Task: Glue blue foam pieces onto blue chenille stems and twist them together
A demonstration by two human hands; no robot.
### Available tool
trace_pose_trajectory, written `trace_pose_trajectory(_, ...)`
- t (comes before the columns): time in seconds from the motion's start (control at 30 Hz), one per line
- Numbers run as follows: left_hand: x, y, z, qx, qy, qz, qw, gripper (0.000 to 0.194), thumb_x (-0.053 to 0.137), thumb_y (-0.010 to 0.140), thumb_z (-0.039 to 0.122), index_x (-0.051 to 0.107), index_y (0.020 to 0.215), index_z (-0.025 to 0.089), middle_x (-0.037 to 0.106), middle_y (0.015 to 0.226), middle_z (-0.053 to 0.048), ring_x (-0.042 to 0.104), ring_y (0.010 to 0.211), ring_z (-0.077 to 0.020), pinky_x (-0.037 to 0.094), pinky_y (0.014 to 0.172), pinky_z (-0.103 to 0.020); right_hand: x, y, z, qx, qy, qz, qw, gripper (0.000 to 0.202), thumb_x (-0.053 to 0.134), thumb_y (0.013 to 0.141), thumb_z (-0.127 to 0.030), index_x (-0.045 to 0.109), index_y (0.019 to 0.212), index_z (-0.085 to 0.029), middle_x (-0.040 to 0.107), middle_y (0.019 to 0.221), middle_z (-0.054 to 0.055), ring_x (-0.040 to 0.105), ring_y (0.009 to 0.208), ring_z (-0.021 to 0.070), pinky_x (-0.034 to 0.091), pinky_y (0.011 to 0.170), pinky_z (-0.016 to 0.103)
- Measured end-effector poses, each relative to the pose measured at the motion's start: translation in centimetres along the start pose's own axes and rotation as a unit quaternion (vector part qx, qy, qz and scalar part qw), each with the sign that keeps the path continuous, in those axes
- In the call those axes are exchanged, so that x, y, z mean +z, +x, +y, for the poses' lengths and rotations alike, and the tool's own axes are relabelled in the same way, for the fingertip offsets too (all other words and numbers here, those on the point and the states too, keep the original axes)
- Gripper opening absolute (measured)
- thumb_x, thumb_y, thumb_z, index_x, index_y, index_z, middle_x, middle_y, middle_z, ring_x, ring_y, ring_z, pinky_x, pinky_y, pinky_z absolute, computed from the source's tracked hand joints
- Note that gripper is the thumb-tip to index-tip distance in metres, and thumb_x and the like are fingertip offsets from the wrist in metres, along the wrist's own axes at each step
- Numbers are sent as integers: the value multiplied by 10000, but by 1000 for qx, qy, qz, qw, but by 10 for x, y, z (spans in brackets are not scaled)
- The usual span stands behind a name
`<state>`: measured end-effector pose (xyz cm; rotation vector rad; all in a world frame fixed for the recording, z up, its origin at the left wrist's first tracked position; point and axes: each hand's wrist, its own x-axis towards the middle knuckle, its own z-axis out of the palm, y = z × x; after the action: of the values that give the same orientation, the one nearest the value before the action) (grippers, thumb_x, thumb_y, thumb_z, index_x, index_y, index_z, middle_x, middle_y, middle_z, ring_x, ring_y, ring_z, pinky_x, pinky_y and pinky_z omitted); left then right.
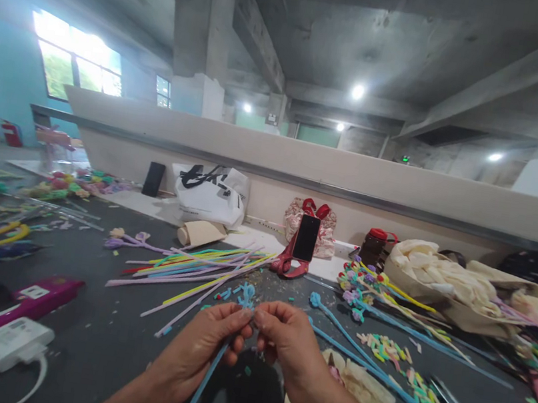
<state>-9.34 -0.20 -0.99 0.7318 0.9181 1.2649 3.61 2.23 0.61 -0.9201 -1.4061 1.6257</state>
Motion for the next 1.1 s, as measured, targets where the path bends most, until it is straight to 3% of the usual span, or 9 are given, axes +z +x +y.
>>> trace_pose_trajectory(0.2,4,-5,-1,19,19,-16,1000,225,622,638,319,509,594,130,495,474,48,394,345,-21,356,328,-131,-4,-3,0,56,76,-75,993,233,625,677,-320,538,610,-114,490,488,-41,318,356,12,160,343,146)
trace_pose_trajectory(0.43,2,-2,-3,24,38,-35,998,255,602,653,343,504,556,128,450,408,58,357,321,-23,346,313,-135,-7,0,3,52,120,-109,985,197,613,686,-273,563,620,-95,518,530,-19,350,345,4,172,320,138)
trace_pose_trajectory(0.63,-1,1,-2,-25,31,-14,999,230,565,686,323,510,578,127,431,383,66,344,295,-15,323,317,-125,-15,1,0,13,9,5,1000,188,595,693,-310,603,754,-132,580,656,-8,452,383,24,248,325,131)
trace_pose_trajectory(0.77,-1,-1,0,-53,38,-16,998,256,553,692,334,498,548,129,417,363,67,345,290,-13,314,322,-119,-18,0,0,-39,-73,52,995,172,622,652,-287,607,749,-146,584,594,-26,466,389,43,252,329,145)
trace_pose_trajectory(1.0,-1,0,-3,-63,42,-42,996,253,572,674,337,504,549,128,430,358,62,358,294,-20,308,317,-122,-17,0,2,-136,-220,10,966,103,589,665,-235,610,715,-148,545,560,-39,486,422,70,381,424,189)
trace_pose_trajectory(1.1,-2,0,-4,-60,48,-55,996,254,582,663,345,518,555,124,435,356,60,354,289,-20,292,306,-121,-17,-1,-1,-150,-248,2,957,92,572,682,-232,593,662,-145,521,529,-43,482,432,74,380,435,190)
